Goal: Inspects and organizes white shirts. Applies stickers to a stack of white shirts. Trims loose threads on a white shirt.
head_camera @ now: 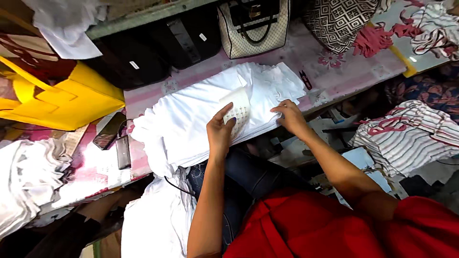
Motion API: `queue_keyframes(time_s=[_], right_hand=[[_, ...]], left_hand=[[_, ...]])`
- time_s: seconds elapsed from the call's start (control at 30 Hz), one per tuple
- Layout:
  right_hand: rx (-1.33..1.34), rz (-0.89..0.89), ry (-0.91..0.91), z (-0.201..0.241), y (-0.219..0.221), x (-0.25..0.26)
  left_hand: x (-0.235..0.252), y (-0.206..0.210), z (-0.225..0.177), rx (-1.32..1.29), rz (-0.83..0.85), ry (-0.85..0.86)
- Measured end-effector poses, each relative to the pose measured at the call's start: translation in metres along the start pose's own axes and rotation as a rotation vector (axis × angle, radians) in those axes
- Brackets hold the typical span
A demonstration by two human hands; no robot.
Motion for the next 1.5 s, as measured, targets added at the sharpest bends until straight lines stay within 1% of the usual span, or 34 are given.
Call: queue_keyframes(time_s=[0.13, 0.23, 0.27, 0.33, 0.4, 0.43, 0.5, 0.53, 0.7, 0.87, 1.0, 1.07, 1.17, 1.2, 1.23, 1.27, 1.33, 1.37, 1.43, 1.5], right_hand=[[-0.029, -0.090, -0.023, 0.011, -0.010, -0.005], [0.078, -0.167, -0.021, 0.043, -0.023, 0.015], [0.155, -0.191, -0.062, 0.061, -0.026, 0.021], [0.336, -0.206, -0.237, 0.100, -0.028, 0.029], [0.436, -0.160, -0.400, 0.139, -0.026, 0.027], [0.440, -0.141, -0.466, 0.155, -0.024, 0.020], [0.361, -0.110, -0.592, 0.178, -0.016, -0.003], [0.311, -0.102, -0.619, 0.185, -0.011, -0.012], [0.168, -0.087, -0.582, 0.192, 0.001, -0.020], [0.178, -0.113, -0.594, 0.185, -0.011, -0.020], [0.294, -0.121, -0.581, 0.164, -0.019, -0.018], [0.398, -0.145, -0.493, 0.154, -0.029, -0.008], [0.489, -0.233, -0.360, 0.117, -0.048, 0.009], [0.488, -0.255, -0.299, 0.098, -0.053, 0.012], [0.493, -0.262, -0.223, 0.077, -0.057, 0.015], [0.519, -0.249, -0.142, 0.055, -0.056, 0.017], [0.600, -0.196, 0.011, 0.015, -0.047, 0.013], [0.620, -0.164, 0.073, 0.000, -0.042, 0.007], [0.586, -0.123, 0.120, -0.018, -0.037, -0.014], [0.496, -0.099, 0.074, -0.021, -0.033, -0.036]], left_hand=[[-0.009, -0.018, 0.005, -0.066, -0.056, -0.072], [-0.012, -0.023, 0.001, -0.115, -0.098, -0.087], [-0.013, -0.025, -0.002, -0.133, -0.107, -0.078], [-0.013, -0.030, -0.007, -0.149, -0.129, -0.038], [-0.014, -0.036, -0.012, -0.168, -0.153, -0.013], [-0.015, -0.039, -0.015, -0.184, -0.163, -0.009], [-0.017, -0.043, -0.020, -0.203, -0.169, 0.012], [-0.018, -0.043, -0.022, -0.197, -0.161, 0.020], [-0.019, -0.035, -0.030, -0.106, -0.109, 0.066], [-0.016, -0.023, -0.039, 0.015, -0.028, 0.143], [-0.014, -0.013, -0.044, 0.119, 0.002, 0.183], [-0.013, -0.008, -0.051, 0.355, 0.007, 0.281], [-0.017, 0.015, -0.066, 0.865, -0.070, 0.616], [-0.018, 0.028, -0.065, 0.974, -0.054, 0.680], [-0.017, 0.043, -0.057, 1.032, 0.018, 0.697], [-0.014, 0.057, -0.043, 1.049, 0.127, 0.680], [-0.008, 0.083, -0.001, 1.103, 0.387, 0.566], [-0.007, 0.091, 0.018, 1.124, 0.483, 0.498], [-0.006, 0.097, 0.042, 1.138, 0.573, 0.407], [-0.006, 0.096, 0.047, 1.119, 0.579, 0.369]])
Point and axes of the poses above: each hand's wrist, its own x-axis towards the middle knuckle, its own y-axis out of the palm, z = x × y, the point moved 8 cm from there along x, towards the middle knuckle, and after that the axes turned 6 degrees about y, right-handed, at the moved point
